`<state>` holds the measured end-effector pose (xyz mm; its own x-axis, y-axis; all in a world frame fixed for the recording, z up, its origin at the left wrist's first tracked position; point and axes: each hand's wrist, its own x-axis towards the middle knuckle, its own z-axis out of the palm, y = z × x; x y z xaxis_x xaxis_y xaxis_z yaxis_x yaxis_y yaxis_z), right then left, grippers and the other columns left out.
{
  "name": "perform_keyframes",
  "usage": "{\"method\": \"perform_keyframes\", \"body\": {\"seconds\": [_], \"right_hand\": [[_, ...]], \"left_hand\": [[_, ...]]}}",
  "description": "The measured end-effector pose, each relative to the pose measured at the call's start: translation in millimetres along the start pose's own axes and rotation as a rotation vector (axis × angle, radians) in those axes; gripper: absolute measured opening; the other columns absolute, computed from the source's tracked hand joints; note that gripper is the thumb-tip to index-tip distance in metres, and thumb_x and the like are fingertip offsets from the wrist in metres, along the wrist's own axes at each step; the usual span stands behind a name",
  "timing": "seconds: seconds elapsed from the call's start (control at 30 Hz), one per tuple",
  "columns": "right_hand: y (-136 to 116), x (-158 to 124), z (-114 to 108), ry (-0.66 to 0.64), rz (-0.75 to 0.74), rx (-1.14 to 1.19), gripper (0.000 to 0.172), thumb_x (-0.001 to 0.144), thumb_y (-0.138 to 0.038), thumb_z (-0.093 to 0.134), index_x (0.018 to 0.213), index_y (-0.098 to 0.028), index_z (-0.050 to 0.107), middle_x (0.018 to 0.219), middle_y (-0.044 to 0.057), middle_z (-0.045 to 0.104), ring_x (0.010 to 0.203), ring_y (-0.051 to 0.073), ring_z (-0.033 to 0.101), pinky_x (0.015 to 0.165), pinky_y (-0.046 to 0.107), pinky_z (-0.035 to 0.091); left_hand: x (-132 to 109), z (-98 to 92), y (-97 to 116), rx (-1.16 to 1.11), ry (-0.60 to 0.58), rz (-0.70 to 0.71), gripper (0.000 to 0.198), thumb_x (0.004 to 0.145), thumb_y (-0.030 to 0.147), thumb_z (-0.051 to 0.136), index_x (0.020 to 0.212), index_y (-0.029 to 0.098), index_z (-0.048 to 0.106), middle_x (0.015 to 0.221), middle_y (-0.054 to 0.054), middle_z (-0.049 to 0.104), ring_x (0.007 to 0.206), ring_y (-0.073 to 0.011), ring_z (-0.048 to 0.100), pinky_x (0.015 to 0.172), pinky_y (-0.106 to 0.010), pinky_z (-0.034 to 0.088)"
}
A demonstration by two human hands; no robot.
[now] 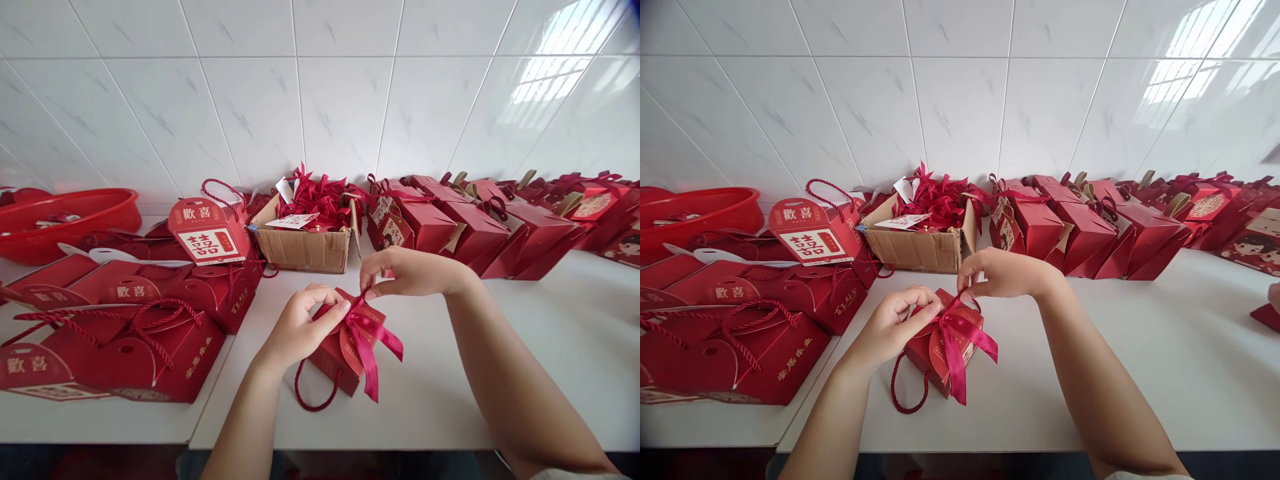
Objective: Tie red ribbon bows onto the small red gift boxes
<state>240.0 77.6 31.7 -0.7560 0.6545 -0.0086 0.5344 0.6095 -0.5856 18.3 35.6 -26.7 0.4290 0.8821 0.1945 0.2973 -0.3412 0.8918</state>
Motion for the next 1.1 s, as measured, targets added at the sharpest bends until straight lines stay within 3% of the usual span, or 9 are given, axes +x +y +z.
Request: {"method": "perform_keyframes", "body": {"seconds": [0.17, 0.4, 0.57, 0.77, 0.87, 1.1], "right_hand": [[-6, 2, 3, 0.078, -0.102, 0.079, 0.031, 0.083, -0.035, 0.061, 0.111, -0.023, 0.066, 0.11, 0.005, 0.065, 0.098, 0.017, 0.059, 0.084, 0.028, 0.046], [-15, 13, 18, 0.039, -0.191, 0.033, 0.016, 0.082, -0.022, 0.063, 0.093, -0.022, 0.074, 0.101, 0.005, 0.062, 0.087, 0.013, 0.06, 0.078, 0.025, 0.047], [-15, 19, 26, 0.018, -0.222, -0.012, 0.012, 0.081, -0.024, 0.065, 0.087, -0.021, 0.075, 0.095, 0.005, 0.064, 0.088, 0.014, 0.058, 0.077, 0.025, 0.045], [-11, 21, 25, 0.017, -0.244, -0.067, 0.013, 0.081, -0.027, 0.065, 0.086, -0.021, 0.076, 0.088, 0.005, 0.064, 0.086, 0.015, 0.057, 0.078, 0.027, 0.043], [-9, 22, 26, -0.004, -0.247, -0.069, 0.013, 0.081, -0.027, 0.064, 0.084, -0.02, 0.076, 0.09, 0.005, 0.064, 0.086, 0.015, 0.057, 0.079, 0.028, 0.043], [-7, 21, 25, 0.01, -0.236, -0.086, 0.012, 0.079, -0.023, 0.065, 0.083, -0.021, 0.076, 0.092, 0.005, 0.06, 0.088, 0.015, 0.056, 0.078, 0.027, 0.043]], "left_hand": [[0, -3.5, 1, -0.204, -0.011, -0.115, 0.031, 0.086, 0.043, 0.052, 0.067, 0.019, 0.057, 0.116, -0.005, 0.06, 0.11, -0.0225, 0.056, 0.09, -0.029, 0.045], [1, -7.3, 3, -0.287, -0.03, -0.138, 0.025, 0.084, 0.039, 0.056, 0.072, 0.019, 0.065, 0.115, -0.008, 0.062, 0.111, -0.0259, 0.055, 0.095, -0.037, 0.045], [1, -9.2, 1, -0.248, -0.038, -0.113, 0.03, 0.084, 0.039, 0.055, 0.063, 0.018, 0.06, 0.117, -0.007, 0.061, 0.113, -0.0248, 0.054, 0.095, -0.036, 0.044], [-1, -9.4, -2, -0.066, 0.061, -0.158, 0.025, 0.081, 0.039, 0.059, 0.065, 0.02, 0.064, 0.122, -0.008, 0.058, 0.122, -0.0283, 0.048, 0.099, -0.042, 0.041], [-1, -9.6, -4, -0.02, 0.043, -0.155, 0.024, 0.081, 0.039, 0.058, 0.067, 0.02, 0.064, 0.125, -0.008, 0.057, 0.127, -0.0297, 0.043, 0.1, -0.044, 0.038], [0, -10.9, -1, 0.106, 0.045, -0.147, 0.03, 0.079, 0.037, 0.06, 0.057, 0.02, 0.049, 0.128, -0.004, 0.053, 0.129, -0.0289, 0.038, 0.108, -0.046, 0.026]]}}
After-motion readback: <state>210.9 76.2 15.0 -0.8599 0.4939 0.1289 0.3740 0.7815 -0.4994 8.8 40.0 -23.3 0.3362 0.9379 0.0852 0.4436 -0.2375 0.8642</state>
